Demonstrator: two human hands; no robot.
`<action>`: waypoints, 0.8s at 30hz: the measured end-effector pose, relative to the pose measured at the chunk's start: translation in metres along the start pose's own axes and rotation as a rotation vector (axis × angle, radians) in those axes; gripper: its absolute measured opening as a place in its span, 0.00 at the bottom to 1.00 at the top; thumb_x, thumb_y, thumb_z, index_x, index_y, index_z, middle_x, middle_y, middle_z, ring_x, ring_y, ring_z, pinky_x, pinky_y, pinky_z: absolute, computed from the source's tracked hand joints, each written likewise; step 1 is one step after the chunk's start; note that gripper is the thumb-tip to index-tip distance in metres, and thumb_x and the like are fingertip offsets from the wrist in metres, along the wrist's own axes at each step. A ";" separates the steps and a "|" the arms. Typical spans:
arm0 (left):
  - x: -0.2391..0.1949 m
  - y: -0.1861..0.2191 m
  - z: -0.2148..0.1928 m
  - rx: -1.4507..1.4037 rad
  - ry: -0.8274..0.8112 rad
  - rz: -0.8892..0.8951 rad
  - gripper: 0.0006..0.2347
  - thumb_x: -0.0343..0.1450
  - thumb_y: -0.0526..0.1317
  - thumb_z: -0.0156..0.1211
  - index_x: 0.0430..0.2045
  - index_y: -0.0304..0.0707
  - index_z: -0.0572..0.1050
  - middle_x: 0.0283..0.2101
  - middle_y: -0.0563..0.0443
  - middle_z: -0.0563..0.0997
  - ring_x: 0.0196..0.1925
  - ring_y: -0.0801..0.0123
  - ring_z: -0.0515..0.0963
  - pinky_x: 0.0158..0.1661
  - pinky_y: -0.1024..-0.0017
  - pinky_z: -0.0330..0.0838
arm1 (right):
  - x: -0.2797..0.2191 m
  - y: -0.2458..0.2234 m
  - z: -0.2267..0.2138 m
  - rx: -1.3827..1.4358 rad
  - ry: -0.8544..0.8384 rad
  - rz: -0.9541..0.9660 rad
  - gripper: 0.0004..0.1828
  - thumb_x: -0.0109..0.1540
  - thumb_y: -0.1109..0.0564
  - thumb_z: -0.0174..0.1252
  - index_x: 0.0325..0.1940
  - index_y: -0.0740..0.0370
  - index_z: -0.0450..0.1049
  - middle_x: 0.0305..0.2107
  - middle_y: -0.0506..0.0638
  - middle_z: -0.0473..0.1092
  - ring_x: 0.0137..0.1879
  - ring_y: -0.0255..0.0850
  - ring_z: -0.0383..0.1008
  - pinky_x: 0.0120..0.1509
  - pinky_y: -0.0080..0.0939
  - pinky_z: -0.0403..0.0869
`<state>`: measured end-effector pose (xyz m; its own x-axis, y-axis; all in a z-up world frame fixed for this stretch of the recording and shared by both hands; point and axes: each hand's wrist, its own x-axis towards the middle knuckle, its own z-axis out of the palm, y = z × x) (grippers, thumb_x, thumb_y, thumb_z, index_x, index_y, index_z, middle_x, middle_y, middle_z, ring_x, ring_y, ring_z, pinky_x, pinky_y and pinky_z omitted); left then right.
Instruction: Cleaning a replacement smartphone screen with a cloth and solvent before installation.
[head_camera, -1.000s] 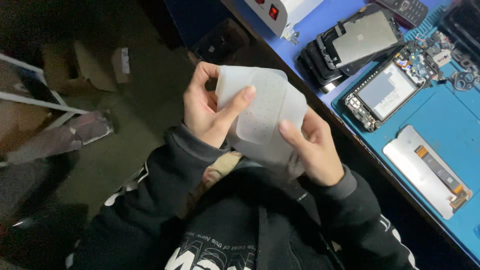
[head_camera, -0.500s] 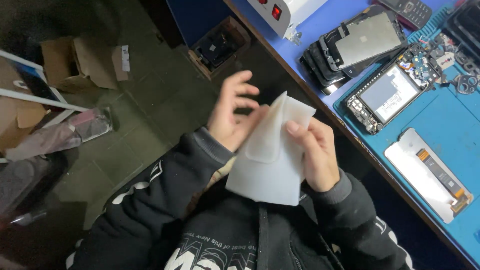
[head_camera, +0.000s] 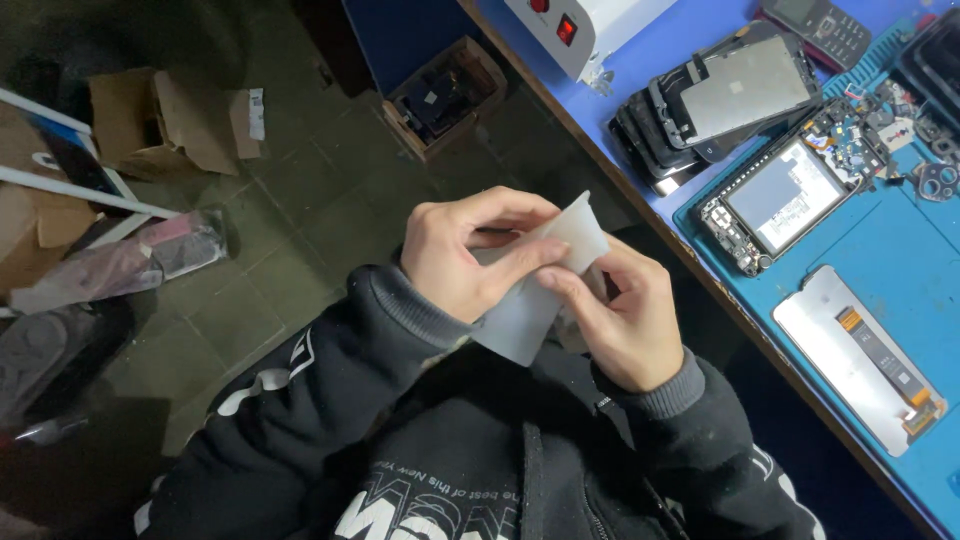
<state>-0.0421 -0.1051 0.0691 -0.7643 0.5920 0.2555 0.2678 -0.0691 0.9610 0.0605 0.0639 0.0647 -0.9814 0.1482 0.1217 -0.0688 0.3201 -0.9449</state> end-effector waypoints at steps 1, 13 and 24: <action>0.000 -0.005 0.000 0.001 0.001 0.000 0.12 0.70 0.37 0.70 0.43 0.28 0.80 0.41 0.43 0.87 0.44 0.71 0.88 0.46 0.74 0.84 | 0.000 -0.001 0.000 0.000 -0.001 -0.001 0.10 0.64 0.62 0.63 0.48 0.69 0.77 0.40 0.46 0.75 0.43 0.27 0.71 0.46 0.28 0.71; 0.007 -0.010 -0.039 0.183 0.274 0.095 0.17 0.77 0.36 0.55 0.60 0.30 0.68 0.62 0.38 0.78 0.47 0.63 0.89 0.43 0.72 0.85 | 0.000 -0.022 0.005 -0.098 0.074 0.133 0.13 0.60 0.58 0.67 0.46 0.68 0.81 0.30 0.44 0.79 0.34 0.26 0.74 0.38 0.27 0.73; 0.006 -0.027 -0.003 -0.101 -0.147 -0.038 0.31 0.73 0.51 0.62 0.66 0.26 0.68 0.58 0.34 0.82 0.57 0.58 0.84 0.57 0.65 0.79 | -0.003 0.006 0.006 0.055 -0.005 0.072 0.19 0.61 0.59 0.68 0.54 0.70 0.77 0.36 0.45 0.78 0.41 0.26 0.73 0.45 0.27 0.74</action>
<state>-0.0557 -0.1019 0.0449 -0.6768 0.7062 0.2079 0.1742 -0.1208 0.9773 0.0617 0.0600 0.0572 -0.9850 0.1647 0.0513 -0.0074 0.2567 -0.9665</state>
